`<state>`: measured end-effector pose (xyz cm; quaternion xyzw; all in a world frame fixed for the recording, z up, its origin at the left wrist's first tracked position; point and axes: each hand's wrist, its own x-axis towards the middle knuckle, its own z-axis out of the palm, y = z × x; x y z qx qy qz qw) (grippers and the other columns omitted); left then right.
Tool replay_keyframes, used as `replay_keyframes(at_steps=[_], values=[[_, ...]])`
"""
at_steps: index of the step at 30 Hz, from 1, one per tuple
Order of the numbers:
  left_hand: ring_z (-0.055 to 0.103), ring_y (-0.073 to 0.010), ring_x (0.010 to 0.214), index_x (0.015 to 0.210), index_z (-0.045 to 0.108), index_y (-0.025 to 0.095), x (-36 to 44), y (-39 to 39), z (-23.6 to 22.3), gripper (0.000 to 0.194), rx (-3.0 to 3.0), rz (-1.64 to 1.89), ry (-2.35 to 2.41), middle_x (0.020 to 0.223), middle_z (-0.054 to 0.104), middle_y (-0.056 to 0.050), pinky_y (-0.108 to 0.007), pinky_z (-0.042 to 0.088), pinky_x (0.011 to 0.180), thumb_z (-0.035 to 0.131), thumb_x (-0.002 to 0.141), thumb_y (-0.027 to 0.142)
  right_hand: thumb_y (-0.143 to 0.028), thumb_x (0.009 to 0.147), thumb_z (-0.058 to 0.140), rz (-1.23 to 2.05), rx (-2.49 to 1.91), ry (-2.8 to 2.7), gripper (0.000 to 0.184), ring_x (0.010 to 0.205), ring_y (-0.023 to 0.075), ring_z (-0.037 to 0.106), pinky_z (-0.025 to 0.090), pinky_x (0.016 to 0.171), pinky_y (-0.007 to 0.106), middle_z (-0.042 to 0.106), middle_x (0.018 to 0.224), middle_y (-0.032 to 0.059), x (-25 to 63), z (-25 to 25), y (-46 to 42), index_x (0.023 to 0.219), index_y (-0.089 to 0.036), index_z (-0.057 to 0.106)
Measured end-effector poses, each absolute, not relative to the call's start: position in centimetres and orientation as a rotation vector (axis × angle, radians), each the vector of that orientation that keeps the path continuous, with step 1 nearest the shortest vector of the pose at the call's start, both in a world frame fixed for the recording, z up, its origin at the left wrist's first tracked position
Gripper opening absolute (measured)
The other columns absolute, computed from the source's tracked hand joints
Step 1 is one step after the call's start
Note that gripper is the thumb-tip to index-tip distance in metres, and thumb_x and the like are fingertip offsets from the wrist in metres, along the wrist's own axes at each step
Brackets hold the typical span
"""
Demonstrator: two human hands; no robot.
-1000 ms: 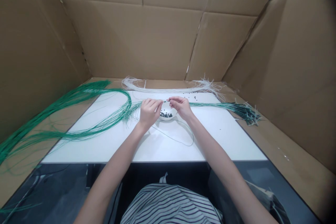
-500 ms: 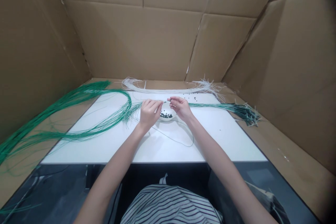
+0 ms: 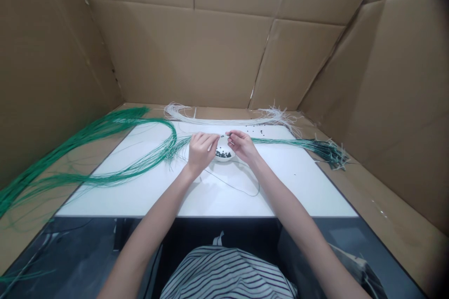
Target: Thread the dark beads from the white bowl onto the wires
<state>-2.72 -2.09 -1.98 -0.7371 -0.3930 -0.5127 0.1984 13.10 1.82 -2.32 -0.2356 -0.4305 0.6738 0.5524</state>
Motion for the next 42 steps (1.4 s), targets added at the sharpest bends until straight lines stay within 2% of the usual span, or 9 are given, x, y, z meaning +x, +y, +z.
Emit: replay_keyframes(at_steps=[42], values=[[0.050,-0.0147,0.069,0.083,0.060,0.019,-2.82,-1.96,-2.08,0.012,-2.073,-1.403,-1.094,0.075,0.065,-0.002,-0.029,0.035,0.068,0.048,0.081,0.020,-0.022,0.052,0.074,1.458,-0.620,-1.098,0.016,0.054,0.0058,0.051,0.043,0.052,0.020,0.066,0.070,-0.0011,13.19,-2.24,1.99,0.067,-0.021,0.068]])
